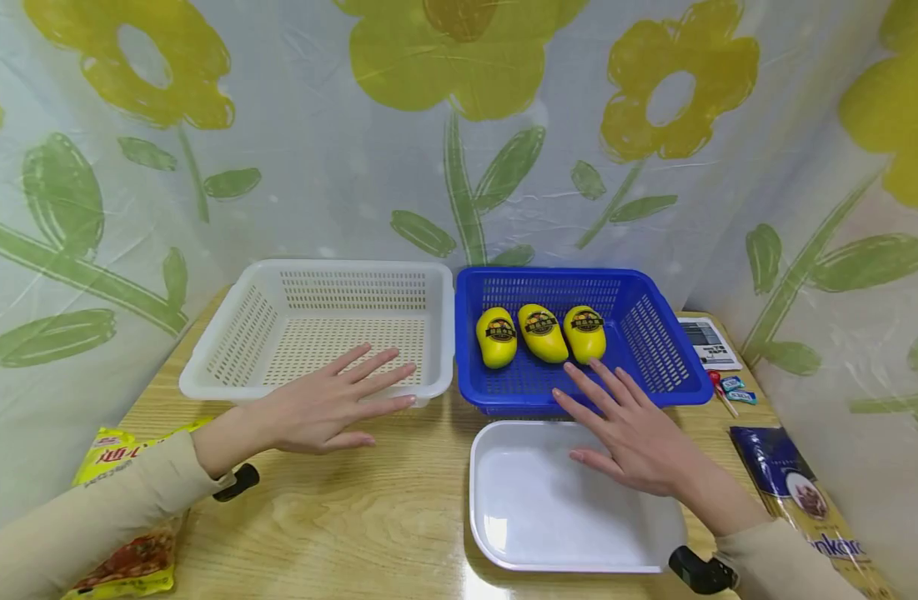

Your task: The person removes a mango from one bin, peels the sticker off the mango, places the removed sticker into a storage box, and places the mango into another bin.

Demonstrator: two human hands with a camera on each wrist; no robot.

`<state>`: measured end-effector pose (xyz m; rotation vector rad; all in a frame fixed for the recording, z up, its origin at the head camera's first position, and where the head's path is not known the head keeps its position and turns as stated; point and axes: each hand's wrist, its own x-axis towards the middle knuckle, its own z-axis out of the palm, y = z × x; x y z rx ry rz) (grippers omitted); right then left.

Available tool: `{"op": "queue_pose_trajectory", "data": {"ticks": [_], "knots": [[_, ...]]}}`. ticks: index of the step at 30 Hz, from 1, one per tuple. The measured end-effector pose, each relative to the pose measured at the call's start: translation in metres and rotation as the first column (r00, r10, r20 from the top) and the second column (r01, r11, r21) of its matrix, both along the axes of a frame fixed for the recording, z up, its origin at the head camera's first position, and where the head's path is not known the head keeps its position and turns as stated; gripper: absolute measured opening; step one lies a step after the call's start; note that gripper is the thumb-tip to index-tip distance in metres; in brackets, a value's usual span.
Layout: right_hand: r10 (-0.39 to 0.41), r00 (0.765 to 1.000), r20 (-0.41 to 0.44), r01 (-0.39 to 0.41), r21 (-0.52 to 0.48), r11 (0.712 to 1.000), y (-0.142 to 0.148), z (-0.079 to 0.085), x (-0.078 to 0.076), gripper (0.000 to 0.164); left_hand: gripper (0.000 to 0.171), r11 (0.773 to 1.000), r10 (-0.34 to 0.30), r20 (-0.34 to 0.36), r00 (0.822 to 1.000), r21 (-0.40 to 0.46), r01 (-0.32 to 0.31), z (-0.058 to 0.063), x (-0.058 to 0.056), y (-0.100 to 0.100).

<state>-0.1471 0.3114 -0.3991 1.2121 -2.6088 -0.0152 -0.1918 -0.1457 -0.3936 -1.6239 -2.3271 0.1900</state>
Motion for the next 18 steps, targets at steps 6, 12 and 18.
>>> {"op": "queue_pose_trajectory", "data": {"ticks": [6,12,18], "knots": [[-0.036,0.999,0.008,0.037,-0.293,0.955,0.011,0.01,-0.002,0.061,0.062,0.999,0.03,0.031,0.999,0.031,-0.031,0.002,0.001,0.001],[-0.282,0.936,0.211,0.351,-0.52,0.779,0.064,0.016,-0.004,0.053,0.058,0.99,0.077,0.131,0.988,0.105,-0.091,0.008,0.007,0.002],[-0.328,0.813,0.482,0.565,-0.515,0.645,0.112,0.001,-0.005,0.055,0.053,0.942,0.119,0.299,0.947,0.267,-0.203,0.017,0.01,0.004]]}}
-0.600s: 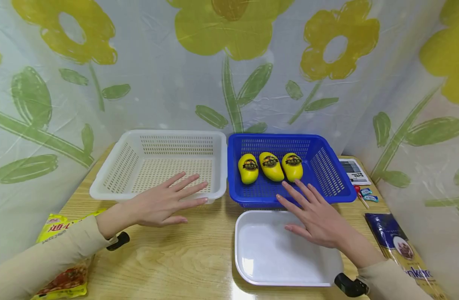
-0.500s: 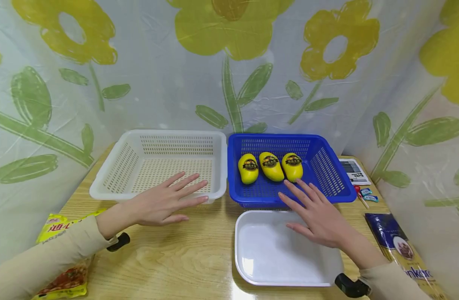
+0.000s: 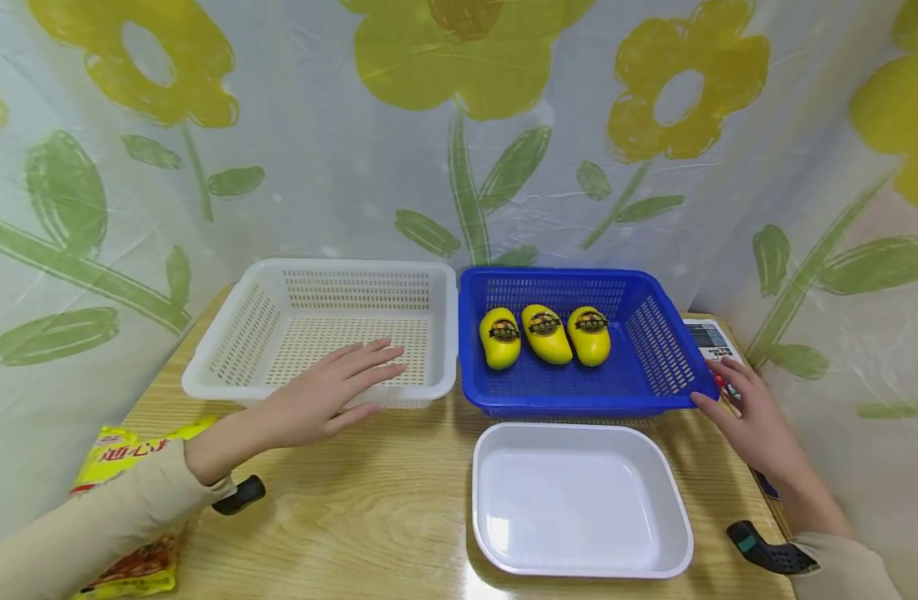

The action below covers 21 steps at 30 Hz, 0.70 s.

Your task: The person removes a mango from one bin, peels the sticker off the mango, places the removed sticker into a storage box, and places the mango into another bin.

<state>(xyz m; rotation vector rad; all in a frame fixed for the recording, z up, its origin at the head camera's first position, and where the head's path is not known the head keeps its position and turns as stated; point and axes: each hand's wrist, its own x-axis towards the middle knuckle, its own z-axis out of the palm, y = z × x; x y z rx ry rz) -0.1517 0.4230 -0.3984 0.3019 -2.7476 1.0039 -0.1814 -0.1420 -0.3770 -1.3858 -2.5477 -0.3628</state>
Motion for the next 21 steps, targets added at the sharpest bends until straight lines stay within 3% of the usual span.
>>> {"op": "queue_pose_trajectory", "data": {"ticks": [6,11,13,15,17,21], "knots": [[-0.031,0.995,0.095,0.035,-0.043,0.998,0.011,-0.005,0.001,0.055,0.039,0.981,0.072,0.119,0.99,0.171,-0.092,0.009,-0.002,0.01],[-0.054,0.981,0.184,0.066,-0.055,0.996,0.014,-0.006,-0.002,0.056,0.036,0.945,0.093,0.28,0.955,0.276,-0.173,0.018,-0.002,0.02],[-0.037,0.976,0.213,0.063,-0.113,0.992,0.015,-0.01,-0.003,0.055,0.036,0.934,0.078,0.319,0.945,0.309,-0.181,0.022,-0.002,0.023],[0.003,0.973,0.231,0.054,-0.238,0.97,0.016,-0.015,-0.004,0.053,0.035,0.925,0.057,0.344,0.937,0.336,-0.179,0.025,-0.001,0.026],[0.078,0.971,0.228,0.027,-0.425,0.905,0.015,-0.021,-0.005,0.051,0.035,0.918,0.043,0.358,0.933,0.354,-0.178,0.029,0.0,0.029],[0.219,0.966,0.136,-0.053,-0.725,0.686,0.011,-0.032,-0.007,0.048,0.035,0.908,0.021,0.371,0.928,0.381,-0.173,0.034,0.001,0.035]]}}
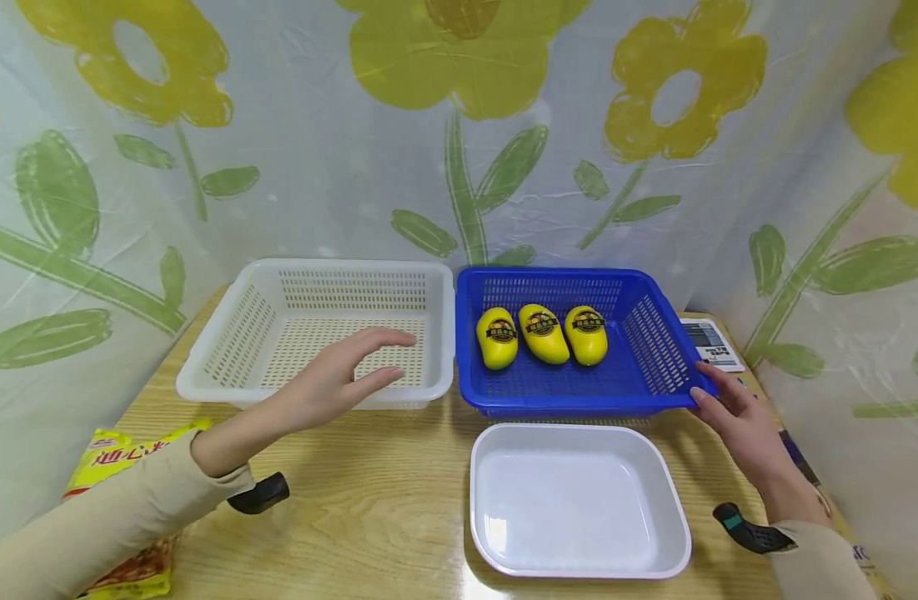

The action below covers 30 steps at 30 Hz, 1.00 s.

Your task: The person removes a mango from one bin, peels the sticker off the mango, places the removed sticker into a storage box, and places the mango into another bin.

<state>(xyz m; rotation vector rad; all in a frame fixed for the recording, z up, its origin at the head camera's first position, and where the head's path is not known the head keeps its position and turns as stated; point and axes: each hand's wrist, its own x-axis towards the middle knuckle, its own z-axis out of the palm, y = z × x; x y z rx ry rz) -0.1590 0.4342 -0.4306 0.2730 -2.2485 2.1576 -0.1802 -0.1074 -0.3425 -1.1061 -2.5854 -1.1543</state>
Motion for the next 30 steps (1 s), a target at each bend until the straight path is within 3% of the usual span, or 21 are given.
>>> {"op": "queue_pose_trajectory", "data": {"ticks": [2,5,19,25,30], "knots": [[0.031,0.999,-0.036,-0.035,-0.095,0.995,-0.002,-0.004,-0.002,0.047,0.035,1.0,-0.003,0.005,1.0,0.009,0.003,0.002,0.001,0.002],[0.044,0.997,-0.069,-0.053,-0.134,0.99,-0.005,-0.007,-0.003,0.047,0.035,1.0,-0.001,0.016,1.0,0.012,0.001,0.005,0.002,0.005],[0.05,0.998,-0.049,-0.054,-0.066,0.996,-0.004,-0.008,0.002,0.046,0.034,1.0,0.01,0.031,0.999,0.008,-0.011,0.01,0.001,0.011],[0.118,0.991,-0.068,-0.126,-0.136,0.983,-0.005,-0.006,-0.002,0.051,0.034,1.0,0.001,0.023,1.0,0.004,-0.002,0.016,-0.005,0.02],[0.128,0.99,-0.062,-0.137,-0.17,0.976,-0.005,-0.007,-0.003,0.052,0.034,1.0,-0.012,0.048,0.999,0.005,0.012,0.022,-0.012,0.033]]}}
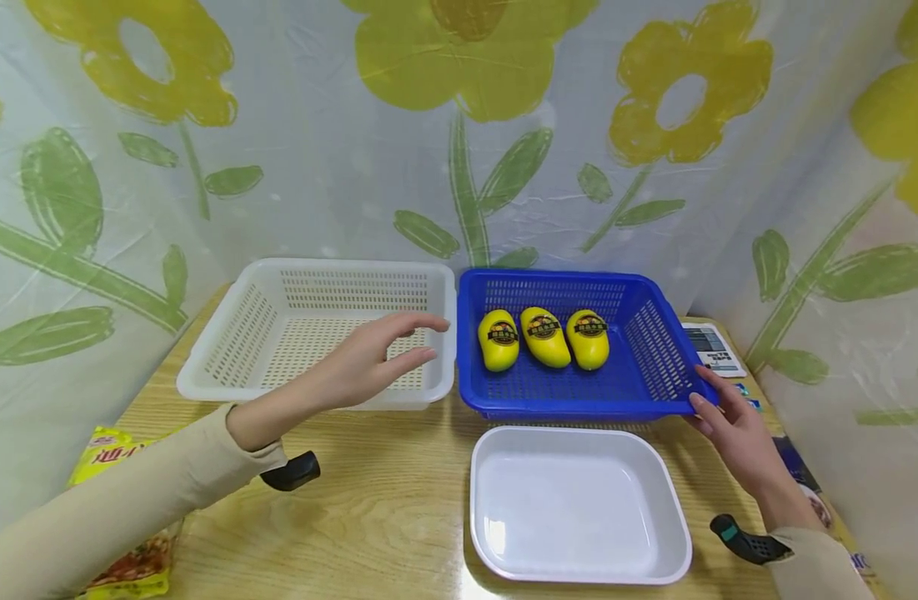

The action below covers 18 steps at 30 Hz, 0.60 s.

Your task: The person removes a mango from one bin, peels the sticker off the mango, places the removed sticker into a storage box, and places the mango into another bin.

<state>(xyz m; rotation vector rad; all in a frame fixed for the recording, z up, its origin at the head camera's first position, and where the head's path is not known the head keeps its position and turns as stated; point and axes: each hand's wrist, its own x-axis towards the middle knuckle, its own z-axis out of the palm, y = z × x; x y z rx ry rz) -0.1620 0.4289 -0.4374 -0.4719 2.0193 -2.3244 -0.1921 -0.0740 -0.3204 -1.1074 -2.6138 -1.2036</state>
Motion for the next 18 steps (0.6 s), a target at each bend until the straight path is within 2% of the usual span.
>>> {"op": "queue_pose_trajectory", "data": {"ticks": [4,7,9,13,16,18], "knots": [[-0.019,1.0,0.025,0.018,0.019,1.0,0.001,0.0,0.001,0.052,0.033,0.999,0.009,0.094,0.996,0.05,-0.014,0.004,-0.008,0.017],[-0.023,0.999,0.032,0.022,0.018,1.0,0.002,-0.001,0.002,0.052,0.033,0.995,0.048,0.192,0.98,0.081,-0.064,0.007,-0.016,0.033],[-0.019,1.0,0.025,0.019,0.005,1.0,0.001,-0.002,0.001,0.052,0.034,0.993,0.078,0.239,0.968,0.071,-0.098,0.006,-0.022,0.045],[-0.009,1.0,0.013,0.01,-0.021,1.0,0.0,-0.003,0.0,0.052,0.037,0.989,0.131,0.319,0.938,0.026,-0.147,0.001,-0.039,0.069],[-0.016,1.0,0.022,0.017,-0.01,1.0,0.0,-0.001,0.0,0.052,0.037,0.978,0.179,0.387,0.904,0.033,-0.208,-0.004,-0.054,0.089],[-0.021,0.999,0.028,0.022,-0.008,1.0,0.001,0.0,0.001,0.052,0.037,0.962,0.22,0.43,0.876,0.055,-0.268,-0.009,-0.063,0.103]]}}
